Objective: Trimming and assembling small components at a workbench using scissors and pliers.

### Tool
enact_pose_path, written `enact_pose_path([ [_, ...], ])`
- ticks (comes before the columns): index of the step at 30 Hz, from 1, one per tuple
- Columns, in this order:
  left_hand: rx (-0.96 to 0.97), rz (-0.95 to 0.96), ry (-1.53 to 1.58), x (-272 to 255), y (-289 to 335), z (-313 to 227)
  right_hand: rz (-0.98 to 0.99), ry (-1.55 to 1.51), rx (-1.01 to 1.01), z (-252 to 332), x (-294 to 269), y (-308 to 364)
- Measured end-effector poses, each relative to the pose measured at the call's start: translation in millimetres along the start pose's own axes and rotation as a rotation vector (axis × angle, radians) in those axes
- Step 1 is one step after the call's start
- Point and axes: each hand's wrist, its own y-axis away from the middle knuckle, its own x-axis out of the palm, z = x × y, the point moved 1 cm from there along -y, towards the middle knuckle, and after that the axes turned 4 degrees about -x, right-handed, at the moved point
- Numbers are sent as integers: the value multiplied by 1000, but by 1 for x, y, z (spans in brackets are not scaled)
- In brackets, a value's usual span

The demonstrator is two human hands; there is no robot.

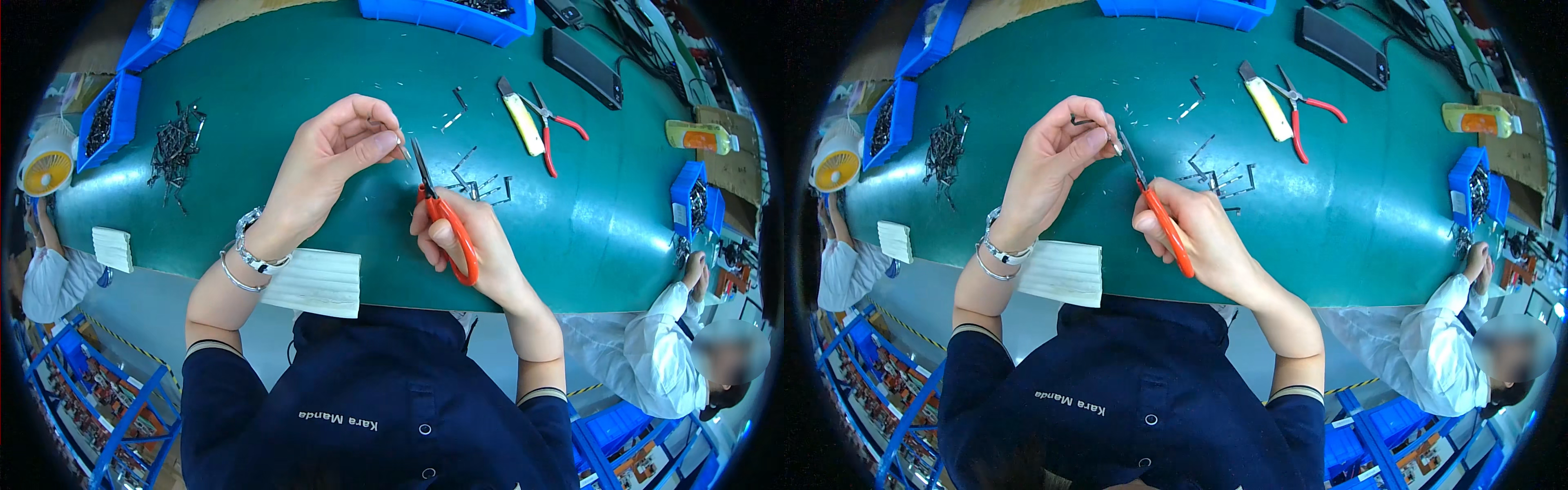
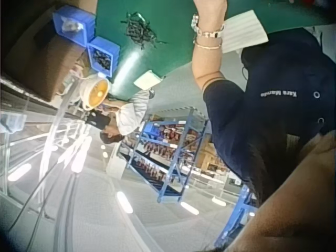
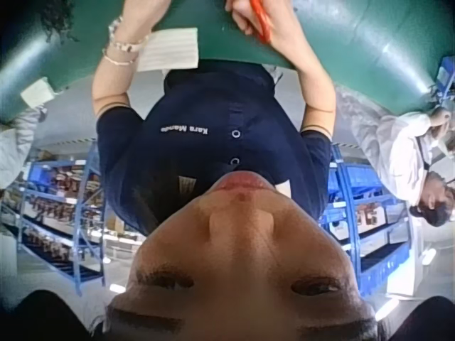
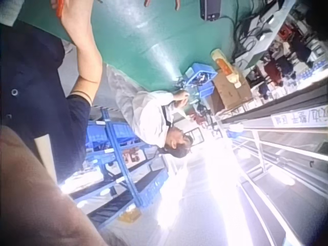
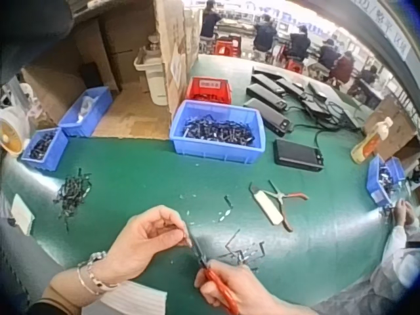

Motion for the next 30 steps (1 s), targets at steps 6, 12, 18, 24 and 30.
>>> enact_pose_path([
  [6,-1,-42,30,-3,1,-2,44,-40,24,1,1,0],
  [12,4,-40,16,-4,2,-2,66,-15,-5,1,2,0],
  [18,3,-36,36,-4,3,-1,58,8,14,-1,3,-1],
  [24,12,-40,5,-2,4,-3,32,81,22,1,3,-2],
  [30,19,-37,-12,-1,5,-3,60,122,35,0,2,-2],
])
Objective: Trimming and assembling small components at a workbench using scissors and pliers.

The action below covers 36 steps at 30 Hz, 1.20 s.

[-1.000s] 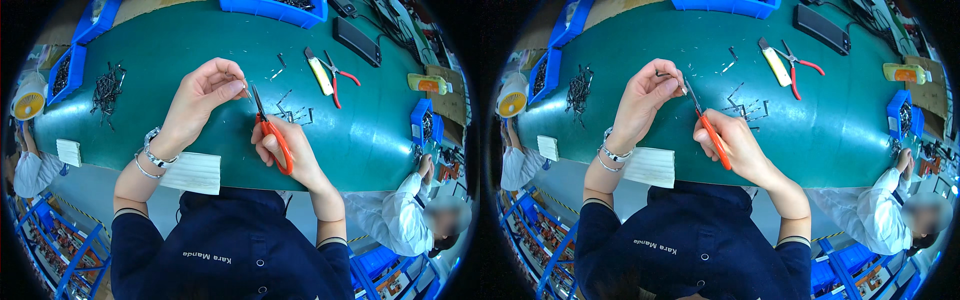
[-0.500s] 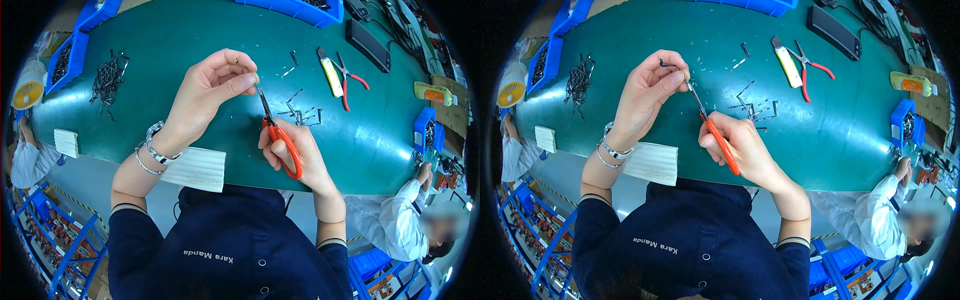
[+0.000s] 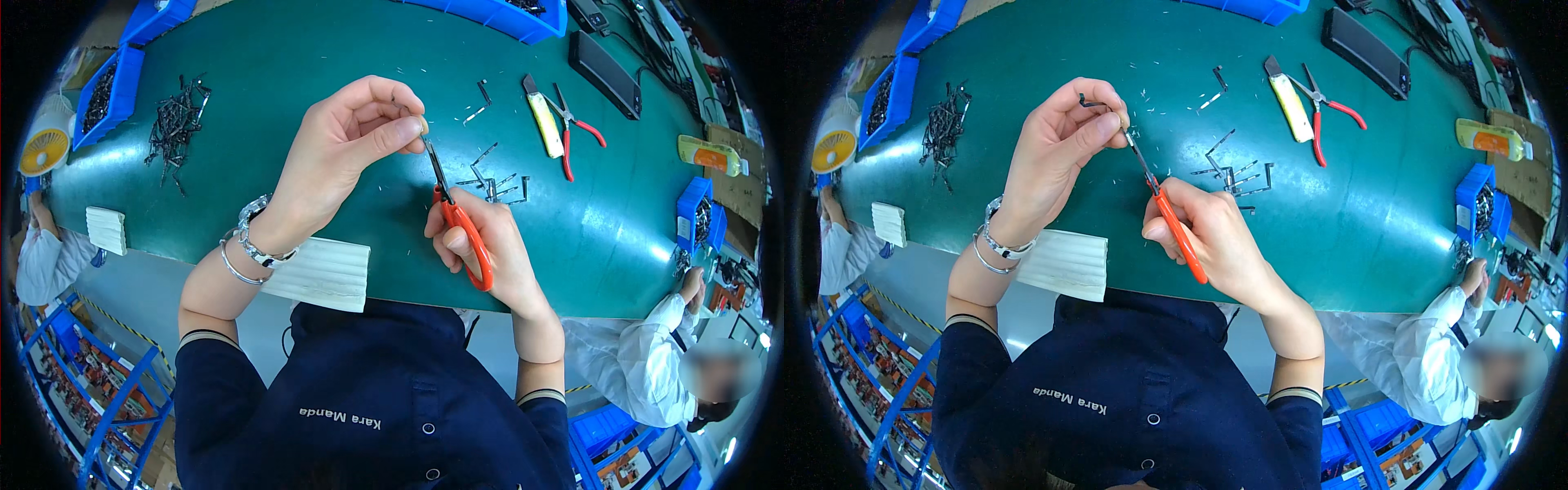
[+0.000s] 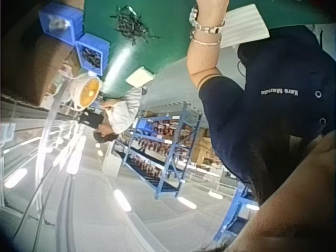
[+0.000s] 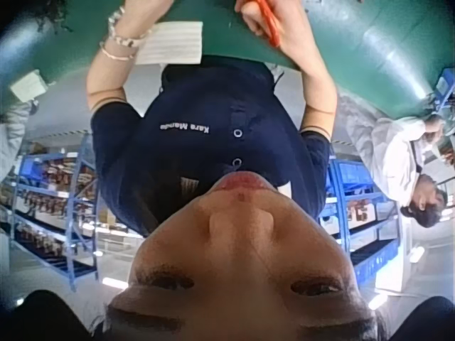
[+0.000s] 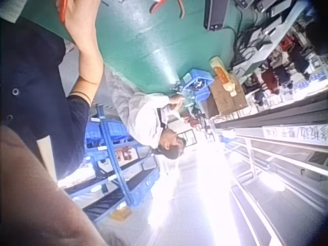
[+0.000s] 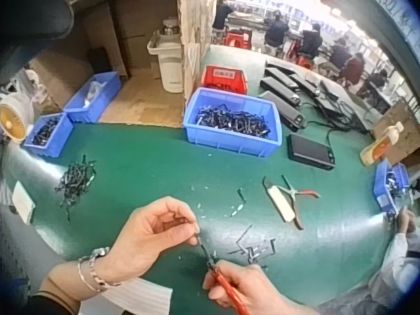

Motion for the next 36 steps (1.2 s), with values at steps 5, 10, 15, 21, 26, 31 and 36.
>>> enact_pose_path([
  [5,30,-10,-18,1,0,2,-66,18,-13,-1,2,-1],
  [10,67,-1,-60,1,0,2,-69,45,-22,0,1,-1],
  [15,112,-25,-99,2,-1,5,-78,34,-9,0,0,0],
  [21,112,-11,-91,1,-3,3,-81,48,-5,0,1,1],
  [26,110,-14,-87,-1,-3,5,-62,-60,26,0,0,-1],
  [31,69,23,-69,-2,-2,5,-23,-109,3,-1,-1,-1],
  [36,22,47,6,-3,-3,6,7,-167,2,1,-1,0],
])
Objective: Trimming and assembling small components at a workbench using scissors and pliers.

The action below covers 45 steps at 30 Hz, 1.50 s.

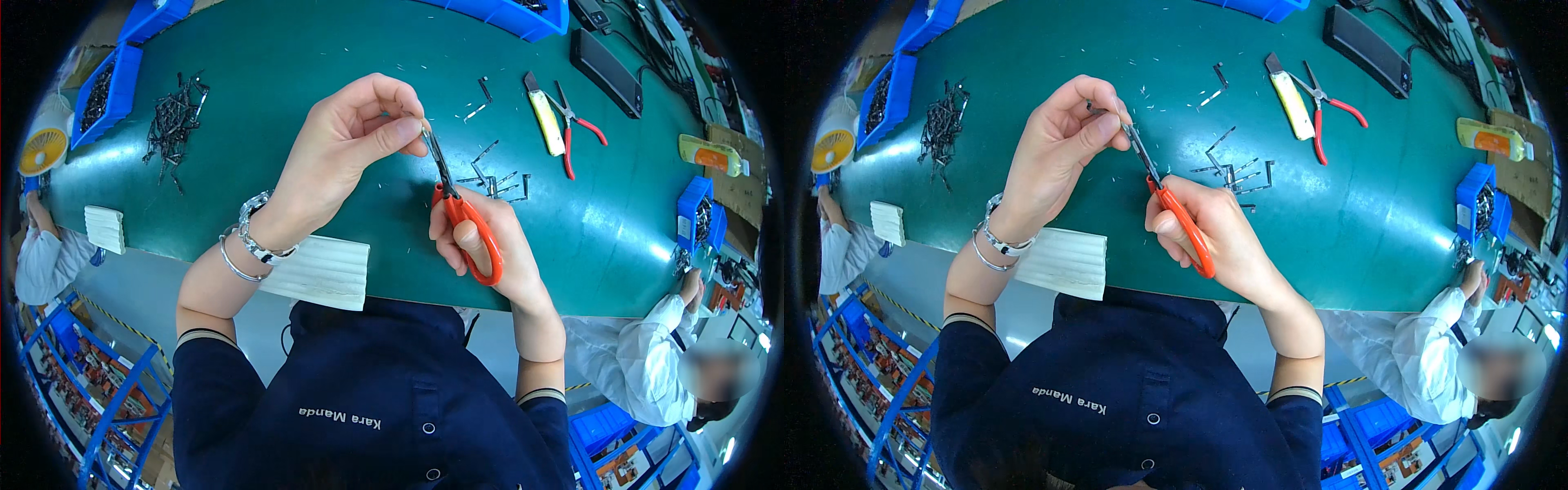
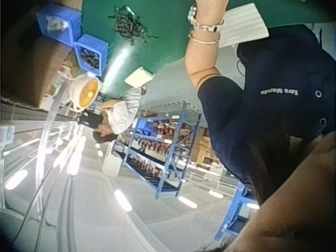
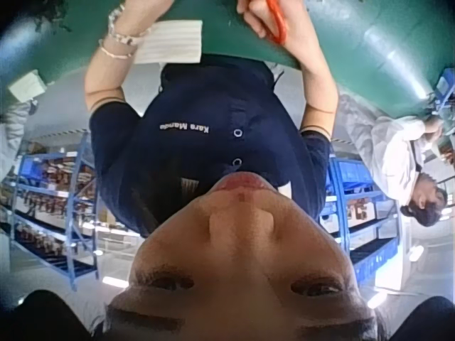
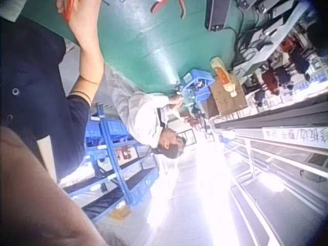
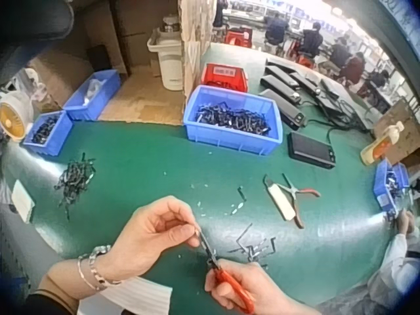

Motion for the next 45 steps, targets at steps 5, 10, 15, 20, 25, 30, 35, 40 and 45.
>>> enact_pose_path([
  [5,-23,19,38,-1,0,1,11,-17,-14,-2,0,0],
  [10,-40,21,101,1,0,0,20,-27,24,1,-1,1],
  [15,-45,33,123,1,-1,1,18,-36,-3,-1,-2,1],
  [20,-68,32,73,2,0,0,7,63,-8,0,-3,1],
  [25,-18,17,-46,6,1,-2,-4,142,1,-2,0,0],
  [30,14,13,-79,5,1,-4,-11,111,-24,-2,-4,1],
  [35,25,22,-69,4,0,-4,-55,88,-35,0,-4,2],
  [40,13,1,-175,-5,-4,-9,-251,-23,-183,0,-20,5],
  [45,111,-392,-738,-60,27,-30,-515,-152,-357,3,-36,11],
])
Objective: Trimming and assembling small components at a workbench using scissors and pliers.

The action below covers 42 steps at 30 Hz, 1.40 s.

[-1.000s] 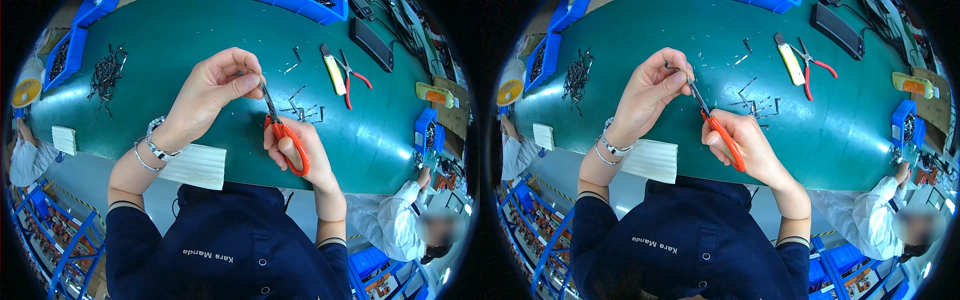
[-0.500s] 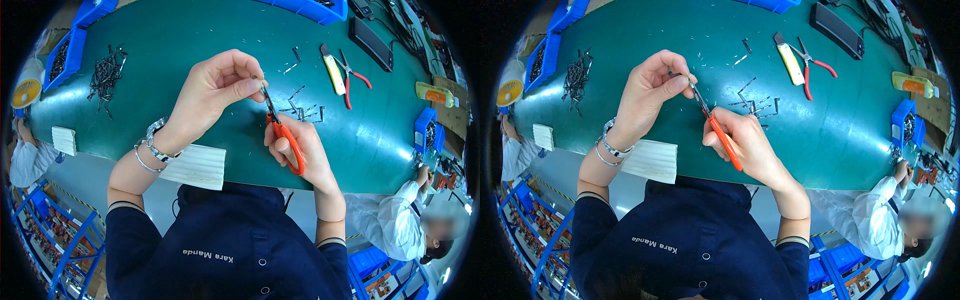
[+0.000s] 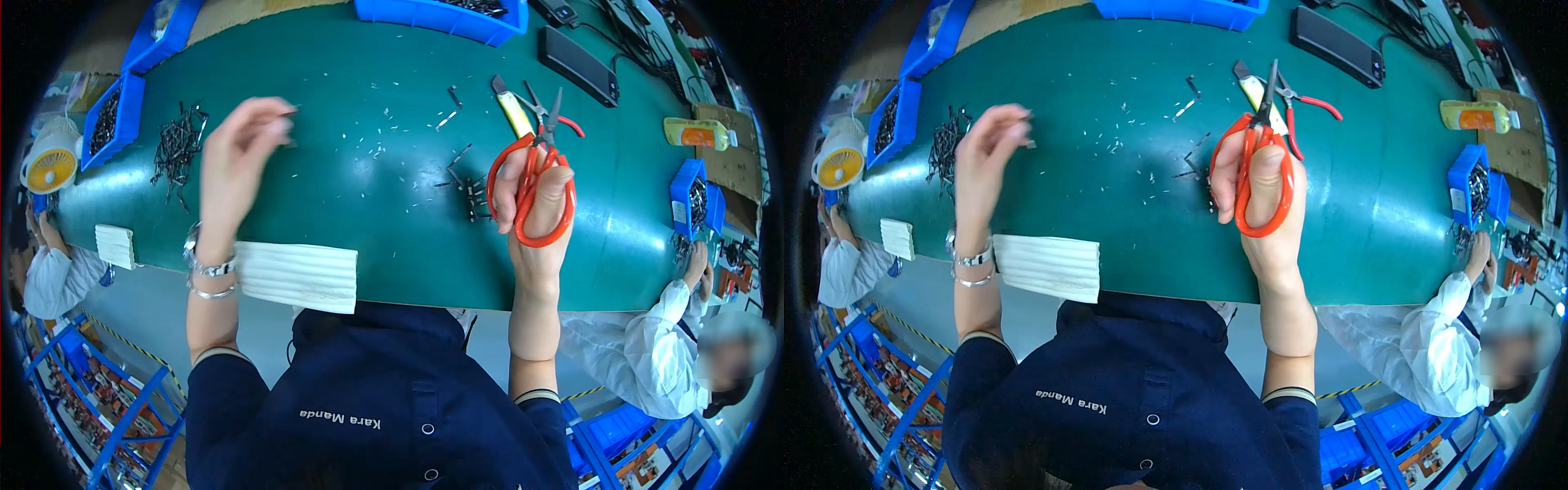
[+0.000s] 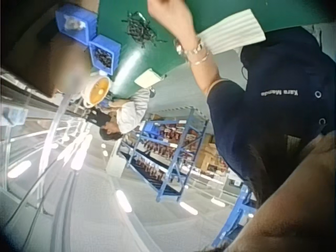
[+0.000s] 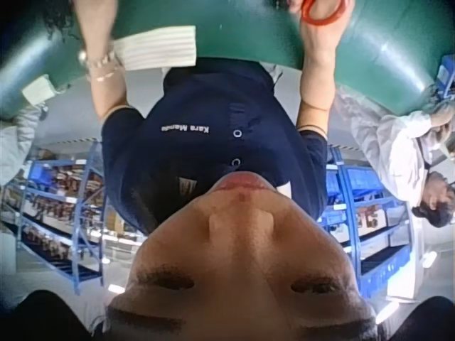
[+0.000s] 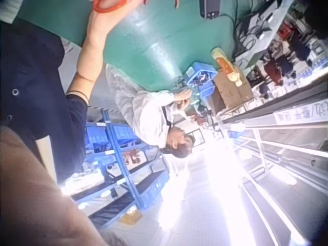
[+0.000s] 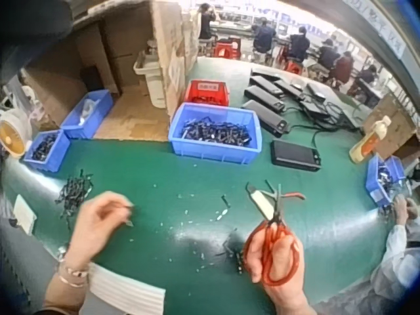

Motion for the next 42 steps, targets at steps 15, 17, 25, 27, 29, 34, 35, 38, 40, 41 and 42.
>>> enact_pose_path([
  [15,666,137,-765,128,-40,-46,19,-9,8,4,0,1],
  [17,615,189,-828,147,-50,-45,25,10,4,5,-2,1],
  [25,171,375,18,101,-31,-54,168,40,117,10,7,7],
  [27,-14,360,338,88,-20,-52,214,56,184,10,14,9],
  [29,-58,355,449,79,-10,-47,279,121,274,5,23,11],
  [34,-181,339,641,71,1,-41,376,169,278,-8,31,13],
  [35,-186,335,645,69,0,-39,381,171,283,-8,32,12],
  [38,-171,332,704,66,-4,-34,441,140,324,-8,32,11],
  [40,-129,296,726,67,-4,-29,479,140,318,-9,34,11],
  [41,-132,292,729,66,-4,-29,482,141,322,-11,35,11],
  [42,-126,302,716,65,-3,-29,492,136,309,-13,35,11],
])
